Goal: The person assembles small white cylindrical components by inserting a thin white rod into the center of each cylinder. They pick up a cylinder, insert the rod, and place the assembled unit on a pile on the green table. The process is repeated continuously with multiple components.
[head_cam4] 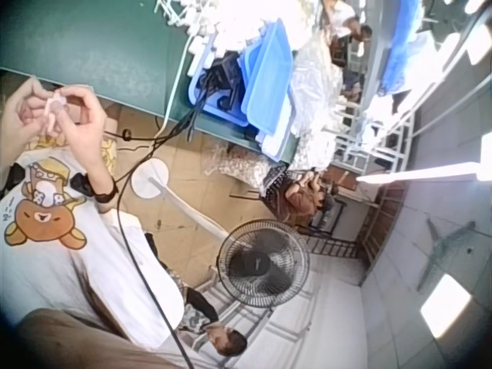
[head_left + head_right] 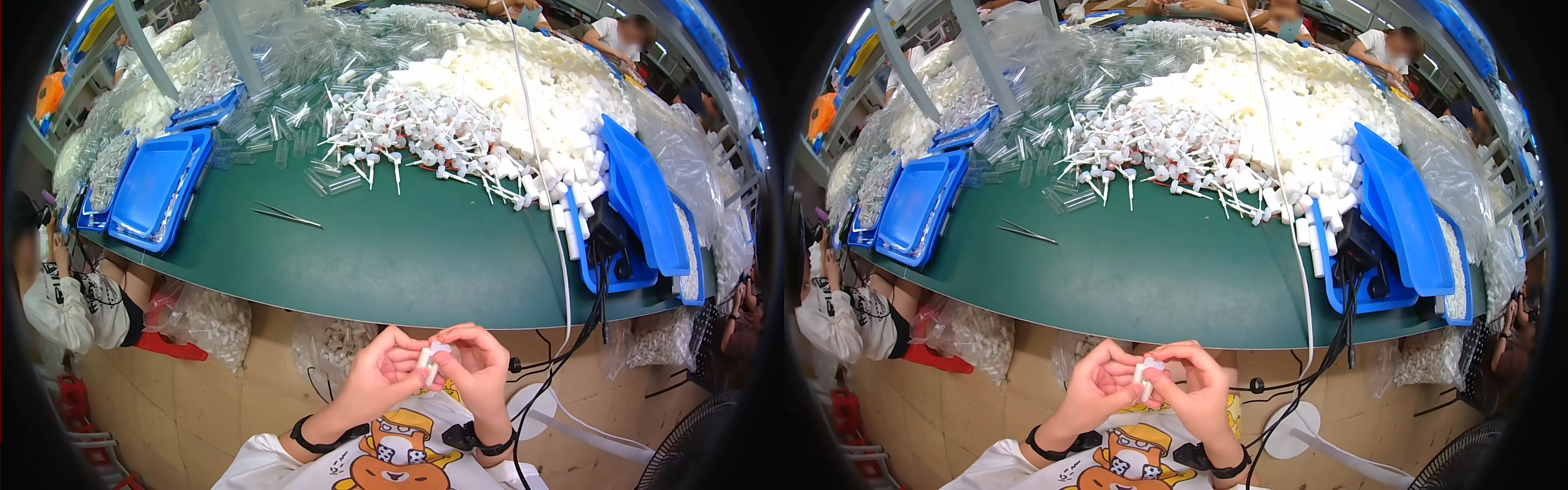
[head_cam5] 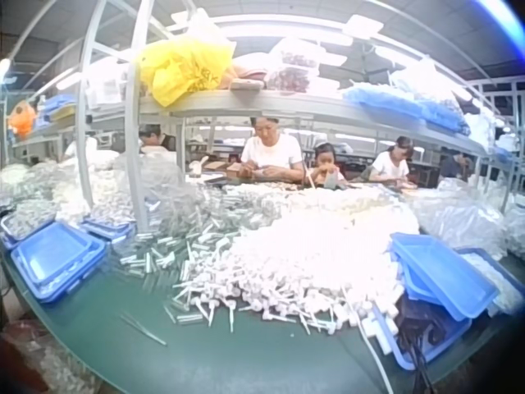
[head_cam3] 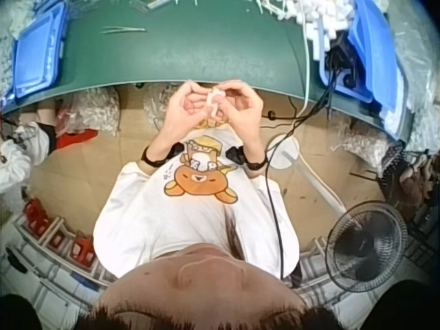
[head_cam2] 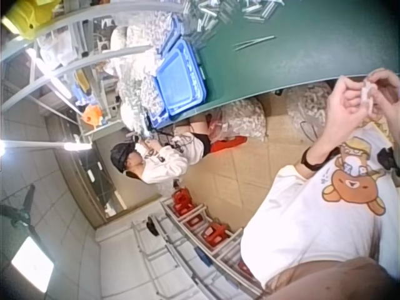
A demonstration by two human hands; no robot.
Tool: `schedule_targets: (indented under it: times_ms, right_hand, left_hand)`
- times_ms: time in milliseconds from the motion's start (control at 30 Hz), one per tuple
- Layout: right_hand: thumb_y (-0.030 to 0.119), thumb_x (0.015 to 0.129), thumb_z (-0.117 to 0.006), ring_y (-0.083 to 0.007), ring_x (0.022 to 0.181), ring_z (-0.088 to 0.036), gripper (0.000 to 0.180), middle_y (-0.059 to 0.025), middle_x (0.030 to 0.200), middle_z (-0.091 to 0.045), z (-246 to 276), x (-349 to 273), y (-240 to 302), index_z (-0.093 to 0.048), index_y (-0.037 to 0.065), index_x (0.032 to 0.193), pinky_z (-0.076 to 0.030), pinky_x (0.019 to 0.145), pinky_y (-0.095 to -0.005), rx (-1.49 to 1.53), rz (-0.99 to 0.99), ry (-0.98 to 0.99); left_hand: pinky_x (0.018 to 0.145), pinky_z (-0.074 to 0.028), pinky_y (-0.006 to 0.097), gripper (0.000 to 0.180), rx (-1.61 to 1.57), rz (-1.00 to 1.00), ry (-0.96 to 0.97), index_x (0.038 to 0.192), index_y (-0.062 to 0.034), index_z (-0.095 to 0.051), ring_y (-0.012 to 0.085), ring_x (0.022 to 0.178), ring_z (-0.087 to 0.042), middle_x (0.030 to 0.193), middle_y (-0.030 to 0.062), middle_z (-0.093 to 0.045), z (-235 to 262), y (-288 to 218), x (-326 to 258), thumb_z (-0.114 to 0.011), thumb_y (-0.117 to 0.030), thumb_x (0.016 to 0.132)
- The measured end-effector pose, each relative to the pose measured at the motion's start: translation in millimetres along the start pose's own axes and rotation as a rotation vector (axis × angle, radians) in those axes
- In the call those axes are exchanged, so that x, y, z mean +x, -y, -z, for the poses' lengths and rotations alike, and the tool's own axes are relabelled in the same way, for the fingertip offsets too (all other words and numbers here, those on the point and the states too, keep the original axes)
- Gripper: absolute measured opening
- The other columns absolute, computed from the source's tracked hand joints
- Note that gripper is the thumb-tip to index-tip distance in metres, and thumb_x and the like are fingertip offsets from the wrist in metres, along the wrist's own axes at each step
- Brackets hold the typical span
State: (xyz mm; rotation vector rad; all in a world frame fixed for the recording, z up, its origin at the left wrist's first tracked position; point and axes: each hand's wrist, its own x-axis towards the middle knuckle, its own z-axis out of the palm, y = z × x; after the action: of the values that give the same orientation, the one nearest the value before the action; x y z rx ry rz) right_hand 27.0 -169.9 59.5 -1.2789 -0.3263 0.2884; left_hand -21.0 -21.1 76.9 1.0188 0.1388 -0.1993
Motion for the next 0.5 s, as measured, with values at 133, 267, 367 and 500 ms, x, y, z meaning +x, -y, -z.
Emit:
schedule_targets:
  times_ms: [133,267,367,500]
  right_hand:
    - [-0.009,0.081,-0.054,-0.0231,0.096,-0.058,0.016,-0.0147,0.098,-0.058,0.1,1.3,2.9,-0.056,-0.005,0.096,-0.047,0.085,-0.0352,0.019,-0.013,-0.008]
    - [-0.006,0.084,-0.049,-0.0246,0.098,-0.058,0.015,-0.0173,0.103,-0.057,1.3,0.0,0.9,-0.054,-0.005,0.099,-0.048,0.085,-0.0374,0.065,0.024,0.075]
    - [-0.001,0.087,-0.046,-0.0254,0.100,-0.057,0.014,-0.0187,0.105,-0.056,3.8,0.8,-0.1,-0.052,-0.004,0.100,-0.047,0.086,-0.0382,0.116,-0.012,0.120]
    - [-0.001,0.090,-0.041,-0.0234,0.105,-0.053,0.016,-0.0188,0.112,-0.054,6.8,2.3,1.4,-0.048,-0.002,0.104,-0.043,0.091,-0.0374,0.235,-0.077,0.198]
  left_hand:
    - [0.080,-0.055,0.034,0.020,-0.014,0.006,0.020,0.101,0.0041,-0.038,0.0244,0.093,-0.063,0.105,0.0222,-0.057,4.2,0.3,-1.2,-0.047,0.011,0.084]
    - [0.080,-0.056,0.036,0.019,-0.069,0.061,0.087,0.101,0.0031,-0.037,0.0256,0.092,-0.063,0.106,0.0233,-0.057,6.0,-2.1,-0.3,-0.046,0.010,0.085]
    - [0.080,-0.056,0.037,0.019,-0.122,0.089,0.130,0.100,0.0024,-0.036,0.0261,0.091,-0.063,0.106,0.0238,-0.057,5.9,-3.7,0.9,-0.046,0.010,0.085]
    - [0.080,-0.056,0.038,0.019,-0.147,0.075,0.139,0.099,0.0017,-0.036,0.0270,0.091,-0.064,0.106,0.0241,-0.057,6.1,-2.9,1.5,-0.047,0.010,0.085]
